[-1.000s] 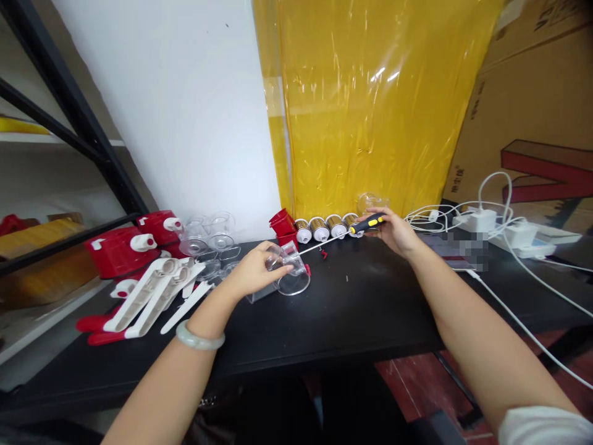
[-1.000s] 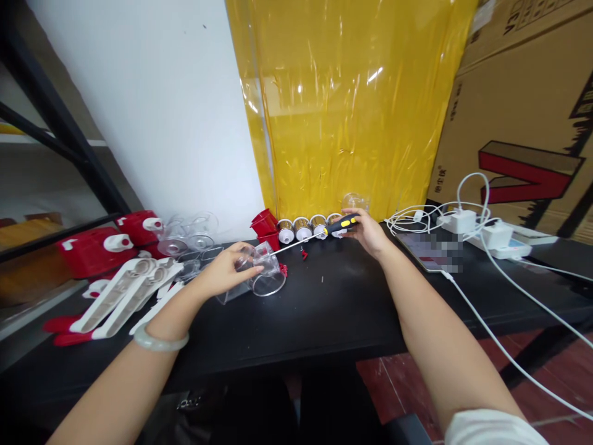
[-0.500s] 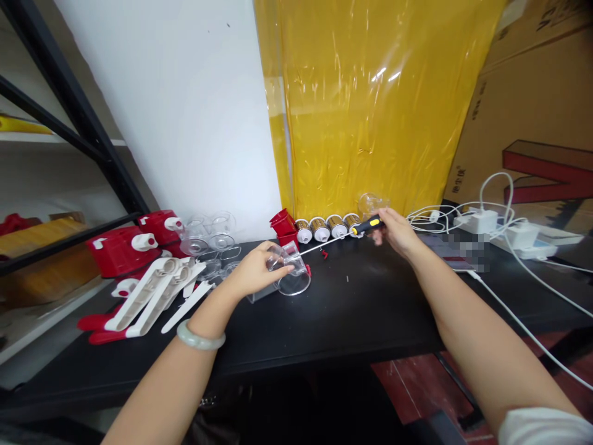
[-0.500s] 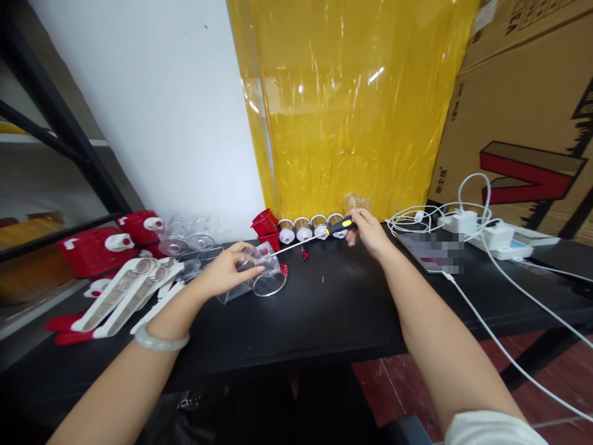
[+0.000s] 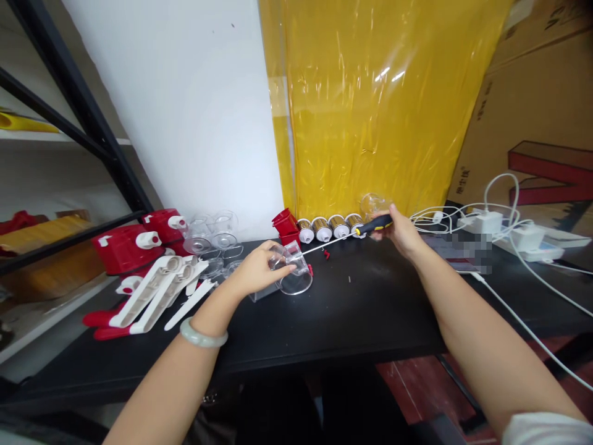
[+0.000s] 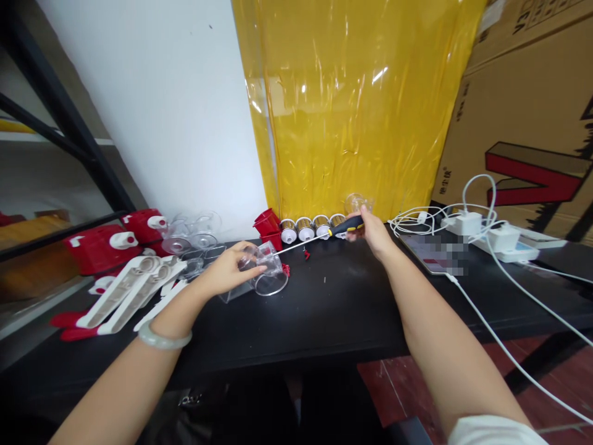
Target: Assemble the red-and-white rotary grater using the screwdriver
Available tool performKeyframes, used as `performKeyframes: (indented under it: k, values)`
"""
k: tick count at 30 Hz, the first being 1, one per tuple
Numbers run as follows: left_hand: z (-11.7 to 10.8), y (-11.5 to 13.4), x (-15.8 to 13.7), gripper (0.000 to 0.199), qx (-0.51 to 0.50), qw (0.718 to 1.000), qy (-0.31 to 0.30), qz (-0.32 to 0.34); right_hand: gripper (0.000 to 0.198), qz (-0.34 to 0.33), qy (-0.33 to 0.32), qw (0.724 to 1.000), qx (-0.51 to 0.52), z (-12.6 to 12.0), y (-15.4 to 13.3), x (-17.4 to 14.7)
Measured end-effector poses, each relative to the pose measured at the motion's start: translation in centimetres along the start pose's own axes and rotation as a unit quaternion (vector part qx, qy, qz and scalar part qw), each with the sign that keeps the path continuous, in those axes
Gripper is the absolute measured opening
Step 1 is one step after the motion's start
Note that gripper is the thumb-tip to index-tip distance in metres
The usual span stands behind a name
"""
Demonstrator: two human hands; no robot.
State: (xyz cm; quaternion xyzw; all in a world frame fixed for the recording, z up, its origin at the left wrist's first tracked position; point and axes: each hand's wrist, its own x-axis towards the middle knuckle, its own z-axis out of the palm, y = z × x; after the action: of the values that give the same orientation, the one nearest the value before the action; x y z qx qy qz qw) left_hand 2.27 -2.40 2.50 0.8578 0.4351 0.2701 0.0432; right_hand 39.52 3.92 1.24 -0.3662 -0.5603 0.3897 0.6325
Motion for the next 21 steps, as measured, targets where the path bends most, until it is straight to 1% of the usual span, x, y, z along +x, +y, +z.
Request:
performKeyframes:
  k: [3, 4, 6, 8, 9, 13, 15, 17, 19, 21]
  values:
    - [-0.01, 0.07, 0.01, 0.042, -0.003, 1.0, 0.004, -0.007, 0.038, -0.011, -0.03, 0.997, 0.064, 0.11, -0.06, 0.02]
    - [-0.03, 0.12, 0.01, 0.042, -0.003, 1.0, 0.005, -0.008, 0.037, -0.011, -0.031, 0.998, 0.06, 0.12, -0.08, 0.01]
    - [-0.07, 0.21, 0.0, 0.041, 0.0, 1.0, 0.005, -0.007, 0.036, -0.007, -0.017, 1.0, 0.015, 0.09, -0.08, -0.02]
    - [-0.11, 0.3, -0.02, 0.041, 0.001, 1.0, 0.003, -0.008, 0.04, -0.001, 0.0, 1.0, -0.029, 0.09, -0.06, -0.05]
    - [-0.12, 0.33, -0.03, 0.042, 0.001, 1.0, 0.003, -0.008, 0.041, 0.003, 0.005, 0.999, -0.031, 0.11, -0.08, -0.06]
    - [-0.14, 0.35, -0.01, 0.043, 0.001, 1.0, 0.001, -0.005, 0.035, 0.0, -0.013, 0.999, 0.048, 0.31, -0.2, -0.11]
    - [-0.14, 0.34, 0.0, 0.042, -0.001, 1.0, 0.001, -0.008, 0.036, -0.007, -0.021, 0.999, 0.044, 0.29, -0.18, -0.09]
    - [-0.15, 0.37, 0.0, 0.041, -0.001, 1.0, 0.001, -0.008, 0.038, -0.011, -0.007, 1.0, -0.003, 0.19, -0.09, -0.04]
    - [-0.15, 0.41, -0.03, 0.04, -0.001, 1.0, 0.002, -0.006, 0.046, -0.012, 0.011, 0.999, -0.031, 0.12, -0.06, -0.01]
    - [-0.15, 0.43, -0.07, 0.041, -0.002, 1.0, 0.005, -0.005, 0.048, -0.014, 0.009, 1.0, -0.001, 0.16, -0.18, -0.05]
